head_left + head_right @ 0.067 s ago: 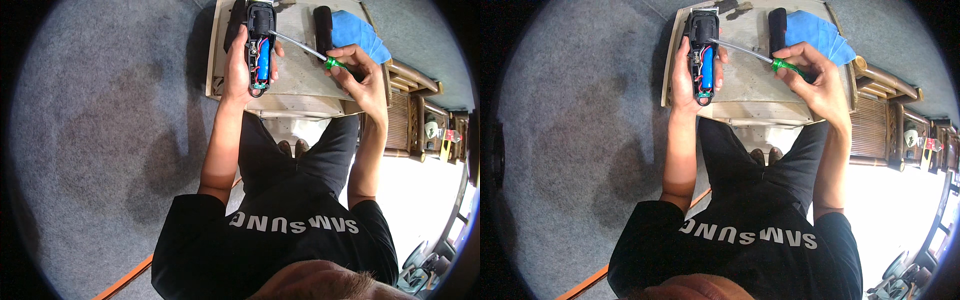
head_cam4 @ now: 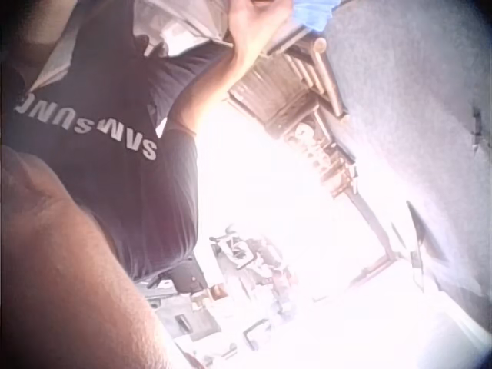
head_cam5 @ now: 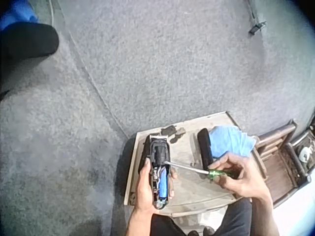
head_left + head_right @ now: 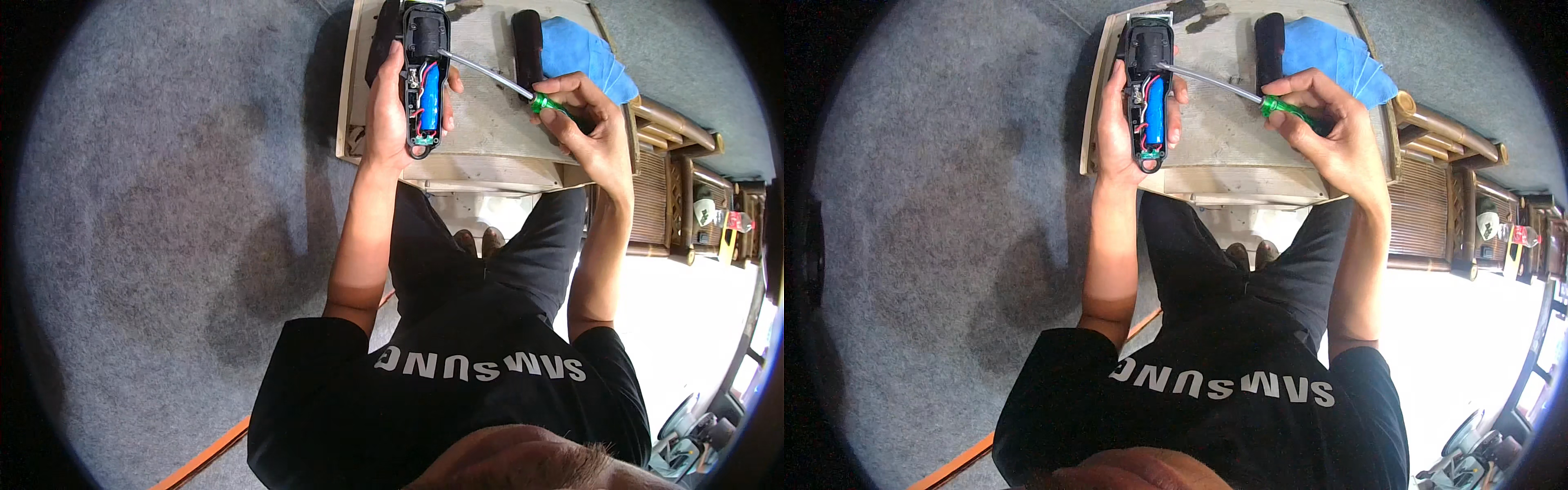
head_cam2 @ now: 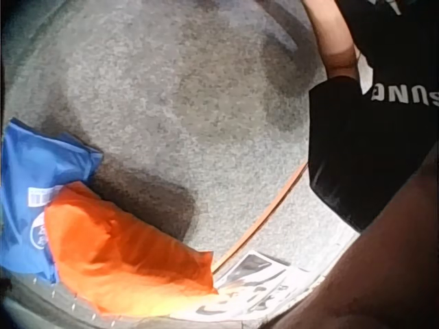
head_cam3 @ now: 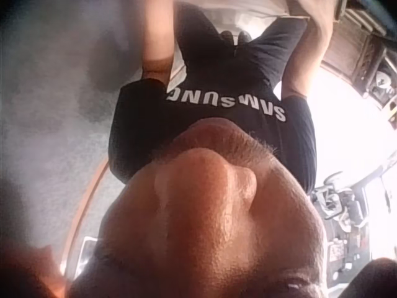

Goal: The person uses a screwdriver to remove screws from the back of a pair of hair clippers, then pulls the casing apart to expose the motor and battery.

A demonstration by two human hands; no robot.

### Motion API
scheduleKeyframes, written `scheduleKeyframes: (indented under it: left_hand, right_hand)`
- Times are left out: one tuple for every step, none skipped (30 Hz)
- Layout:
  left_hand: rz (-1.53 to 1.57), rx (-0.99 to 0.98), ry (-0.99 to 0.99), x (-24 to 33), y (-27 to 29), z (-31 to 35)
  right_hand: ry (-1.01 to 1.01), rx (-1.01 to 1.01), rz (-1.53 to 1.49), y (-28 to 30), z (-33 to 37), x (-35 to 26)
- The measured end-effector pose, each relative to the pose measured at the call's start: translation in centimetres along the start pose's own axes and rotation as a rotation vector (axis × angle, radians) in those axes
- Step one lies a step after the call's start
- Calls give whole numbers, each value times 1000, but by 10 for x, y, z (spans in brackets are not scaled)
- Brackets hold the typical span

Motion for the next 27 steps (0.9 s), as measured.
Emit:
scheduleKeyframes:
  left_hand:
    - [0, -1, 1, 0, 0, 0]
    - [-8, -10, 0, 0, 1, 0]
    - [-17, -19, -2, 0, 0, 0]
    - [-17, -20, -2, 0, 0, 0]
    - [-16, -20, -1, 0, -1, -1]
    - [-14, -20, -1, 0, -1, -1]
    - [-15, -20, -1, 0, -1, 0]
    - [-23, -17, 0, 0, -1, 0]
    - [-31, -13, 0, 1, -1, 0]
    - [-32, -14, 0, 1, -2, 0]
    - [-41, -16, 3, 2, -2, 1]
    - [-50, -18, 6, 2, -3, 1]
    - [-48, -20, 6, 2, -3, 1]
    - [-49, -17, 2, 1, -3, 1]
    - [-49, -14, -2, 1, -2, 1]
    - [-50, -15, -2, 2, -2, 1]
    - [-43, -35, 1, 2, -3, 1]
    - [-36, -55, 6, 3, -4, 2]
    - [-35, -59, 5, 2, -5, 2]
    - [18, -4, 23, 1, -4, 4]
    - [71, 50, 42, -1, -2, 5]
    - [122, 49, 66, -2, 2, 4]
    - [121, 46, 64, -1, 5, 4]
    - [154, 17, 81, 0, 5, 5]
    - [186, -15, 98, 0, 5, 4]
    - [191, -46, 94, 2, 5, 3]
    - [188, -50, 90, 5, 6, 4]
  right_hand:
    - [-21, 1, -3, 0, 0, 0]
    - [-42, 1, -6, 0, 0, 1]
    - [-42, 2, -6, 0, 1, 1]
    - [-37, 6, -9, 0, 0, 2]
    - [-34, 9, -11, 0, 0, 2]
    - [-31, 12, -12, 0, 0, 1]
    - [-44, 12, -19, 0, 0, 1]
    - [-57, 12, -26, 0, 0, 2]
    - [-56, 13, -26, 0, 0, 2]
    - [-40, 13, -18, 0, 0, 2]
    - [-31, 14, -14, 0, 0, 3]
    - [-22, 14, -11, 0, 0, 3]
    - [-18, 11, -14, 0, 0, 4]
    - [-16, 11, -15, 0, 0, 4]
    - [-14, 10, -16, 0, 0, 4]
    - [-18, 10, -22, 1, 0, 4]
    - [-22, 9, -27, 1, 1, 4]
    - [-21, 11, -26, 1, 1, 4]
    - [-21, 16, -33, 2, 0, 5]
    - [-21, 20, -36, 2, 0, 4]
    - [-20, 24, -37, 3, 0, 4]
    - [-30, 39, -27, 4, 0, 2]
    - [-32, 48, -22, 4, 0, 0]
    - [-35, 55, -17, 5, 0, -1]
    - [-88, 56, -33, 5, 0, 0]
    - [-111, 57, -41, 5, 0, 1]
    - [-134, 58, -49, 6, 0, 2]
Point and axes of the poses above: each hand's wrist, its own z-axis away from the middle knuckle, its own y-axis out of the back of the hand, x = y × z, the point moved 5 cm from there along -z, towards the middle knuckle, and after that the axes turned 1 degree about z, right-handed, at the moved point
